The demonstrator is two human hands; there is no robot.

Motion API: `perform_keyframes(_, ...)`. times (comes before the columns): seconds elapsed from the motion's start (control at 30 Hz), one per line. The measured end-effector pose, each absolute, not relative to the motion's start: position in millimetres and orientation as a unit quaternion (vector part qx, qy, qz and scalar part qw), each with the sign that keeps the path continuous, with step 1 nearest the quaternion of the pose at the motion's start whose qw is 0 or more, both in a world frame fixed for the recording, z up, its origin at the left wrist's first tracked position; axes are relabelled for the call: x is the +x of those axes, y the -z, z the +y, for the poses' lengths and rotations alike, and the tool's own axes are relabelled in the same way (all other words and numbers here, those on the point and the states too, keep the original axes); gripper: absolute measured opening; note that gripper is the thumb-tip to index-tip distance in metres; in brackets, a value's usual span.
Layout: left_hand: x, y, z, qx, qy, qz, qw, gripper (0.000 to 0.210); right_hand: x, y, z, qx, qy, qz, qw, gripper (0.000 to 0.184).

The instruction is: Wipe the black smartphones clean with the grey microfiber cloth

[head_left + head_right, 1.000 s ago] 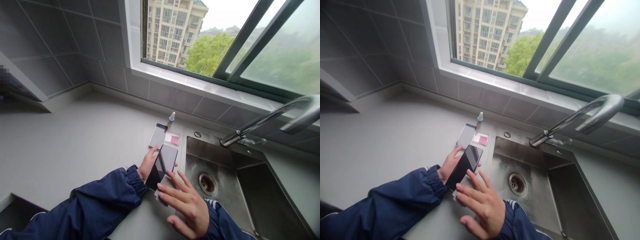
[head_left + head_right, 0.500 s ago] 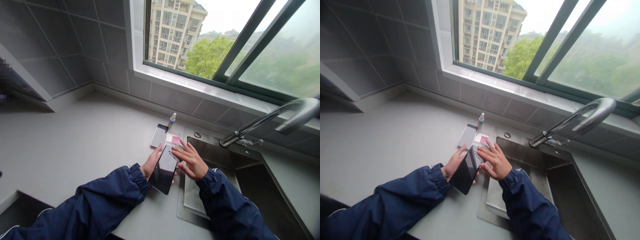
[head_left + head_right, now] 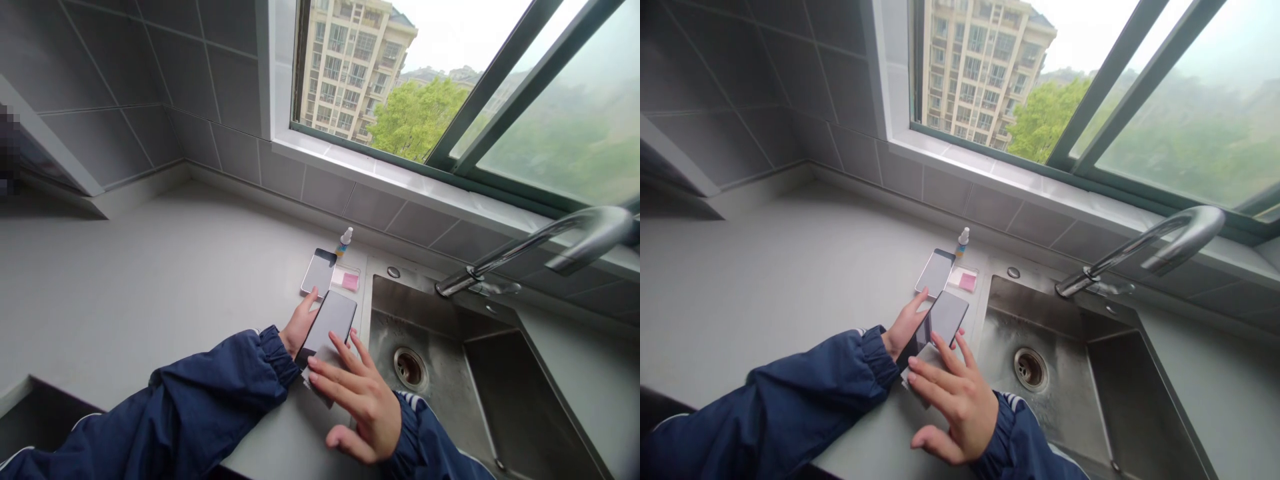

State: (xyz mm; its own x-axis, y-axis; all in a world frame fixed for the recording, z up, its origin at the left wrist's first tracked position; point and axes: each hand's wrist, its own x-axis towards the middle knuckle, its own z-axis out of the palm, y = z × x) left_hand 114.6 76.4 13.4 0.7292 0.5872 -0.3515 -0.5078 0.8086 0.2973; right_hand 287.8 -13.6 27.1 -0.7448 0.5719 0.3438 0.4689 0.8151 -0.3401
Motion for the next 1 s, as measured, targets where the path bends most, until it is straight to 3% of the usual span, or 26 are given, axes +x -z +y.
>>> perform_keyframes(0.2,117.0,-12.1,77.7,0.083,-0.228,0.166,0.956,0.076,293.8,-19.1,-4.1,-0.291,-0.115,-0.926,0.211,0.065)
perform_keyframes(0.33,120.9,-13.6,73.9,0.082,-0.195,0.134,0.968,0.069,314.0,-8.7,10.7,-0.388,-0.049,-0.899,0.197,0.057)
perform_keyframes(0.53,120.0,-17.0,71.2,0.172,-0.135,0.171,0.961,0.077,328.8,-0.6,20.0,-0.509,-0.017,-0.832,0.22,0.055)
perform_keyframes(0.77,121.1,-7.5,73.0,0.099,-0.21,0.167,0.958,0.077,296.7,-8.2,-0.8,-0.418,-0.041,-0.89,0.18,0.064)
perform_keyframes(1.0,117.6,-3.3,74.8,0.125,-0.224,0.193,0.947,0.098,279.6,-24.2,-18.9,-0.282,-0.08,-0.939,0.182,0.074)
